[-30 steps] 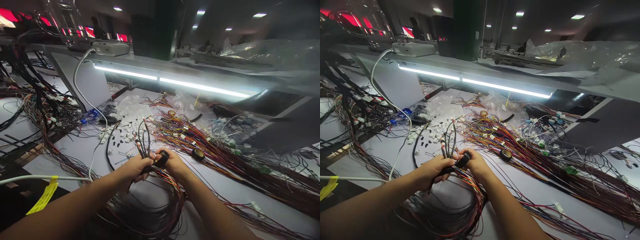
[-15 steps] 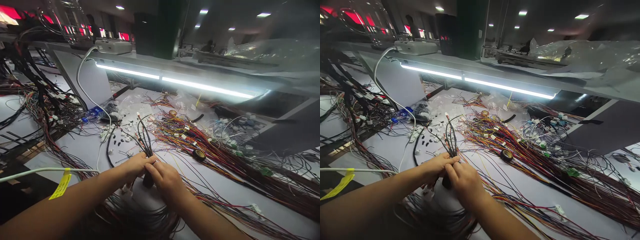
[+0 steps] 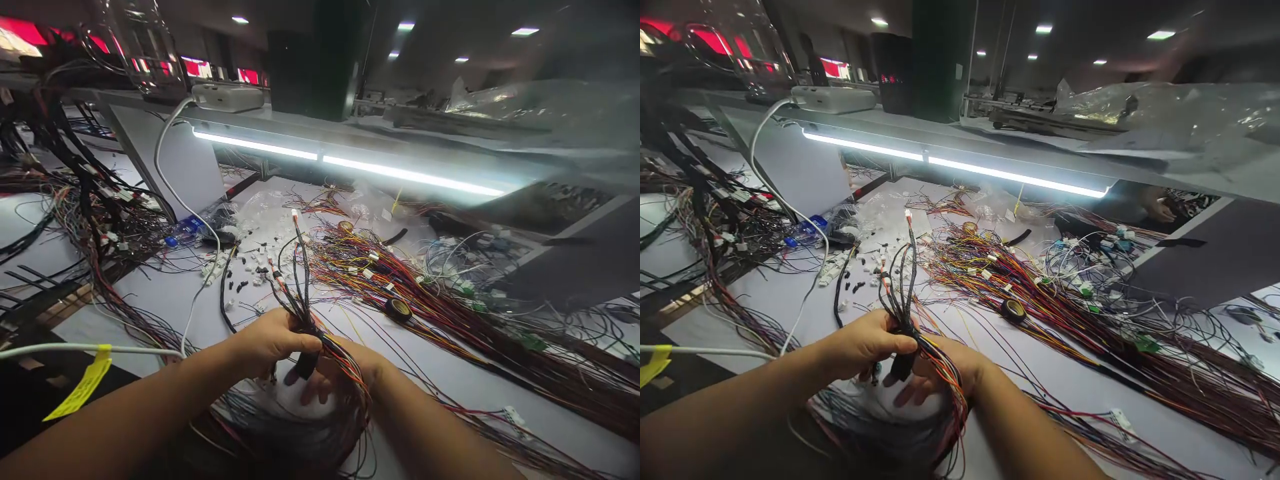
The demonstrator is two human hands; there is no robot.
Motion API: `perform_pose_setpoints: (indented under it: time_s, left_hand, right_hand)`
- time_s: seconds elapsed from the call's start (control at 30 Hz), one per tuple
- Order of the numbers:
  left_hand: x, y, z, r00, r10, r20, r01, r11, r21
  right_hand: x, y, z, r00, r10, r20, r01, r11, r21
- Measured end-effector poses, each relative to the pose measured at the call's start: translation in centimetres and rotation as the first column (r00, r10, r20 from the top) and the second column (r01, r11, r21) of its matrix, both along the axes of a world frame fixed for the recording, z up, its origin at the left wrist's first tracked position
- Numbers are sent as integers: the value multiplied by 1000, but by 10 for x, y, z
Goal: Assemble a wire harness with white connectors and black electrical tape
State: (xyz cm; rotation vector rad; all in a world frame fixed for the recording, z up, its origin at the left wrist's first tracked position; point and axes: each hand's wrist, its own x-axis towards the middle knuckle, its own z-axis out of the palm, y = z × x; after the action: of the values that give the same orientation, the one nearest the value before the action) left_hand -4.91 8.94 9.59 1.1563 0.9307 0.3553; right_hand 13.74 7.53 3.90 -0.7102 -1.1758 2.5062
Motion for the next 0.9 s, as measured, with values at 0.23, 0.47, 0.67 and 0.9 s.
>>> perform_pose_setpoints:
  time_s: [0.23, 0.47, 0.67, 0.9]
  left_hand:
    - [-22, -1, 4, 1000, 20, 19, -20, 1000, -11]
    - [-10, 1, -8, 971, -135, -197, 140, 990, 14]
    - [-10, 13, -27, 993, 36, -110, -50, 991, -124]
    - [-5, 15, -13, 987, 24, -158, -16, 998, 53]
  right_hand:
    - [-8, 7, -21, 917, -397, -28, 397, 918, -23]
    - [3, 34, 15, 739, -671, 54, 418, 521, 744]
    - [-17, -19, 26, 777, -628, 39, -165, -143, 976]
    - [-18, -9, 57, 947, -300, 119, -131, -21, 991]
